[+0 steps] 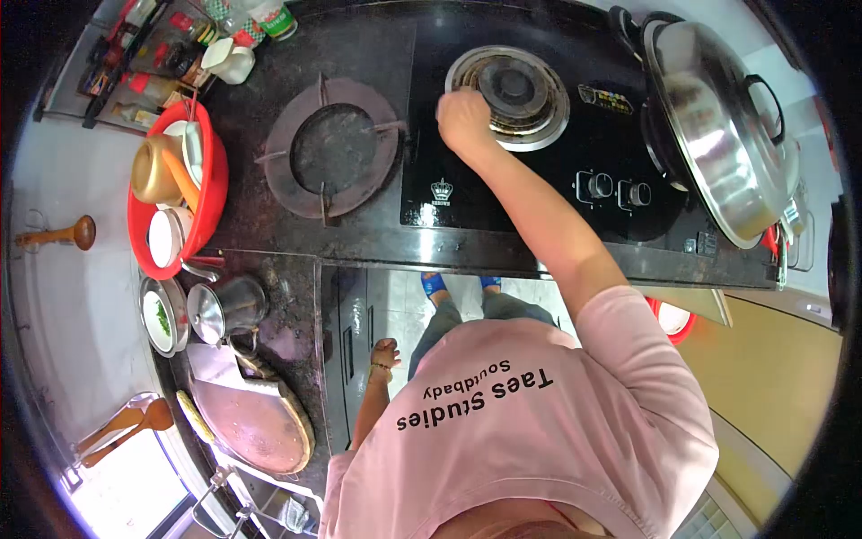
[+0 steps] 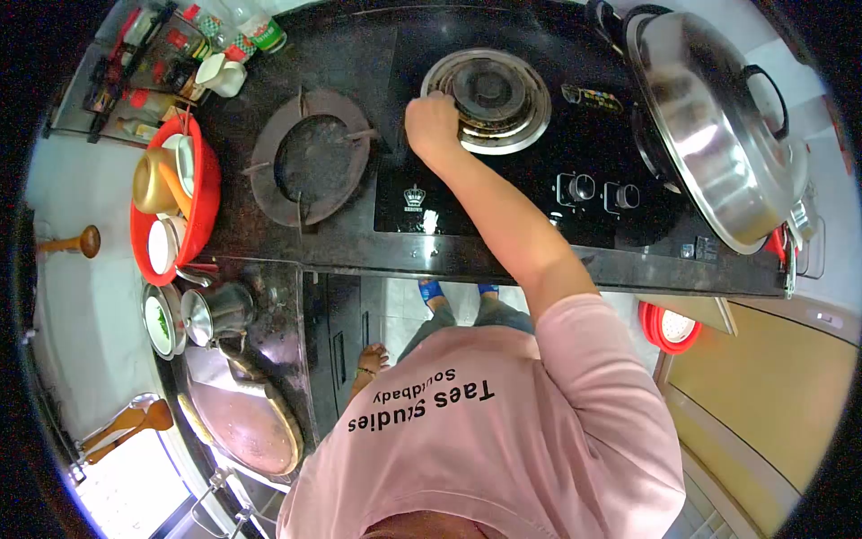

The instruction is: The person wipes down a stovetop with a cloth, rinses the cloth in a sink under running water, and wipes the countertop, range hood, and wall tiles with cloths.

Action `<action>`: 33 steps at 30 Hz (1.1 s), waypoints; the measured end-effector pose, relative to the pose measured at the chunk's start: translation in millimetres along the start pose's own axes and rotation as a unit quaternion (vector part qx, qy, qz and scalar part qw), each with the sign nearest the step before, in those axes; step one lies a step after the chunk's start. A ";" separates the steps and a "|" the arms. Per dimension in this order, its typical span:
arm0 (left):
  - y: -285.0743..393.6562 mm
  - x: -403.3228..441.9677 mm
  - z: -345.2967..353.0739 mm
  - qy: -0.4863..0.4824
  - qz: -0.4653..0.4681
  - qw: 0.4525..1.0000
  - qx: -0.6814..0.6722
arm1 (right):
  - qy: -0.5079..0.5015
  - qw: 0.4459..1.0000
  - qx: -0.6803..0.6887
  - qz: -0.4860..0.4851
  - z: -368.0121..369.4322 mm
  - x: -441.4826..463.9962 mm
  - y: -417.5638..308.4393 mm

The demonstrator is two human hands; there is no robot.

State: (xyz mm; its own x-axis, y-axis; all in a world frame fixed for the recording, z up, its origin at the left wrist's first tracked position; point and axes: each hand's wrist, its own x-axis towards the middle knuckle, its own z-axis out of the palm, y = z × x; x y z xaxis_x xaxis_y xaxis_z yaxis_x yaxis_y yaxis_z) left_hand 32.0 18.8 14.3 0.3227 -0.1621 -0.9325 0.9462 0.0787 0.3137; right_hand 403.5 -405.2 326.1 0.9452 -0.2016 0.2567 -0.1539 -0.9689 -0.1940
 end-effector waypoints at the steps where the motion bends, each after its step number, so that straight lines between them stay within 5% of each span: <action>1: 1.6 -5.5 10.0 0.031 0.018 0.999 0.029 | -0.008 1.000 0.002 0.008 2.4 12.4 -1.5; 2: 6.4 -8.4 15.9 0.061 0.036 0.996 0.057 | -0.001 1.000 -0.010 -0.014 16.9 25.6 1.9; 4: -13.5 4.1 -19.4 -0.114 0.016 0.984 -0.133 | 0.024 1.000 -0.001 -0.013 23.1 47.1 5.2; 6: 2.8 -31.9 12.3 0.028 0.040 0.996 -0.069 | 0.029 1.000 0.009 0.006 20.0 65.4 7.2; 7: 4.2 -43.6 20.0 -0.006 0.049 0.987 -0.150 | 0.022 0.999 0.015 0.023 11.6 74.5 8.3; 13: -146.4 17.6 -57.8 0.079 0.000 0.997 -0.020 | -0.052 0.994 0.047 0.084 -7.5 130.2 60.7; 23: -127.9 1.9 -48.6 0.058 0.003 0.998 0.002 | -0.025 0.991 -0.066 0.113 -31.3 146.7 196.4; 25: -122.3 5.8 -50.7 0.053 0.004 0.999 0.007 | -0.075 0.981 -0.049 0.174 -54.0 112.9 194.6; 27: -114.6 4.8 -51.9 0.049 0.005 0.999 0.012 | -0.255 0.950 -0.041 0.174 -84.9 85.2 182.3; 30: -101.8 5.8 -50.2 0.041 0.004 0.999 0.014 | -0.286 0.930 0.046 0.224 -77.5 73.7 189.0; 33: -92.6 5.6 -47.5 0.036 0.006 0.999 0.016 | -0.097 0.977 -0.030 0.188 -50.2 78.1 188.0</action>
State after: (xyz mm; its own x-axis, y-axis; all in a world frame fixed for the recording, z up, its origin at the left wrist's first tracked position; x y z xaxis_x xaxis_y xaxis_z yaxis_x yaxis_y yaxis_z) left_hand -54.9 57.4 -28.5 0.3333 -0.0907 -0.9385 0.9427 0.0496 0.3300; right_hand 434.0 -610.3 357.2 0.8551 -0.5185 -0.0080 -0.5110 -0.8400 -0.1824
